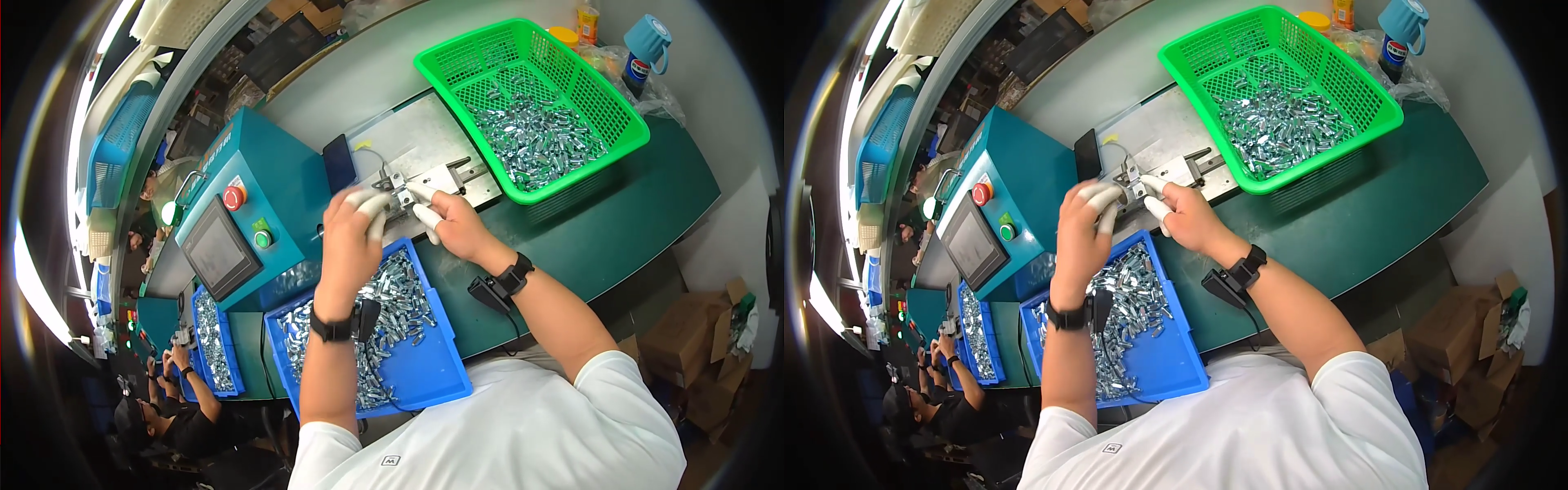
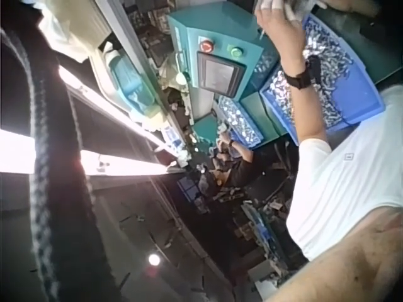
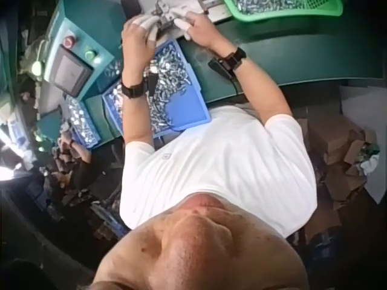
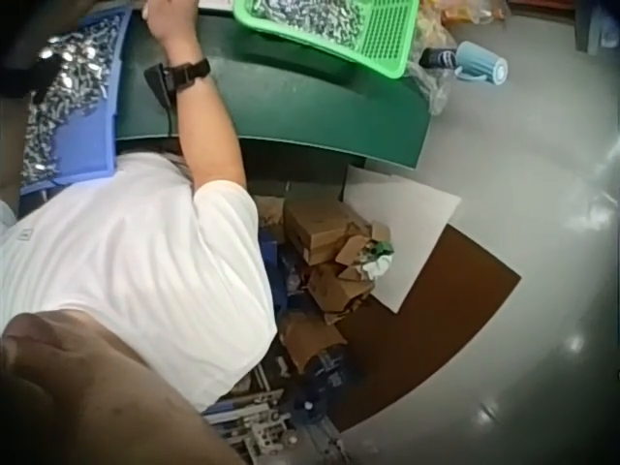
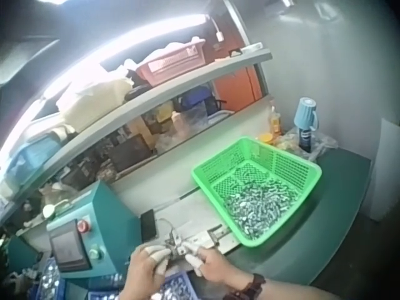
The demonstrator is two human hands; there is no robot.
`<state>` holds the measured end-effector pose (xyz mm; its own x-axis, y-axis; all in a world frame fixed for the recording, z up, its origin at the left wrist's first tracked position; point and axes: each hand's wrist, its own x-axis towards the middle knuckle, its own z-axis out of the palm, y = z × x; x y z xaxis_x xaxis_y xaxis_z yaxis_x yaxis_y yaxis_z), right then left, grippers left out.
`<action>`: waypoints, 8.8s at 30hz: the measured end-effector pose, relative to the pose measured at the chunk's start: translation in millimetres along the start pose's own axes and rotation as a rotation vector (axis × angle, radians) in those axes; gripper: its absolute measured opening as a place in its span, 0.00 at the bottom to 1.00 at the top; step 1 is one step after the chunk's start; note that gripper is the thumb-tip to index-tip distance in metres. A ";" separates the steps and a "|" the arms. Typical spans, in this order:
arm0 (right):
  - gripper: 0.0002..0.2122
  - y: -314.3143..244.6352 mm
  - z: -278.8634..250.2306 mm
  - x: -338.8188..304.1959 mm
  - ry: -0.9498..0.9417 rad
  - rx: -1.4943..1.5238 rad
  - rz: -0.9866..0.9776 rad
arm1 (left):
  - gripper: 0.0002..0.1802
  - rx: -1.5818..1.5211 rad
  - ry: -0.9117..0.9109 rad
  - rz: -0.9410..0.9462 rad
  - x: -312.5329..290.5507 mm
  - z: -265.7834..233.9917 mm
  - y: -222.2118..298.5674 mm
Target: The person picks up a metal part from a blue tray, places it into the machine's fixture, and presses a green button. After the machine processes the part, they remove it and place it into a green basket.
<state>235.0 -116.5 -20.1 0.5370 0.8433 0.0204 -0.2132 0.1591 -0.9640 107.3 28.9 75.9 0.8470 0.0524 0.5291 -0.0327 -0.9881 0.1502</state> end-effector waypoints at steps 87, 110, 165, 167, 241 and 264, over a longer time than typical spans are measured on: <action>0.08 -53.9 -19.1 52.7 0.019 -0.925 -0.339 | 0.38 -0.187 0.309 -0.460 -133.0 -37.6 32.0; 0.06 -50.9 -13.3 73.2 0.036 -0.673 -0.085 | 0.39 -0.242 0.220 -0.461 -139.0 -26.1 33.6; 0.12 -34.1 3.8 37.5 0.047 -0.799 -0.266 | 0.37 -0.254 0.182 -0.466 -136.3 -21.6 36.9; 0.12 -33.9 3.9 38.4 0.043 -0.795 -0.269 | 0.37 -0.257 0.184 -0.468 -136.2 -21.0 36.7; 0.18 -80.8 -63.7 -7.4 0.588 -1.590 -0.128 | 0.10 -0.437 0.086 -0.504 -148.6 14.2 20.8; 0.17 -44.3 -16.6 13.9 0.221 -0.978 -0.945 | 0.07 -0.480 -0.039 -0.535 -149.1 -3.1 35.6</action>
<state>265.4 -120.3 18.4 0.2917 0.5047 0.8125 0.9080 0.1211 -0.4012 -21.7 -13.7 4.9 0.8303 0.4975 0.2513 0.1701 -0.6556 0.7357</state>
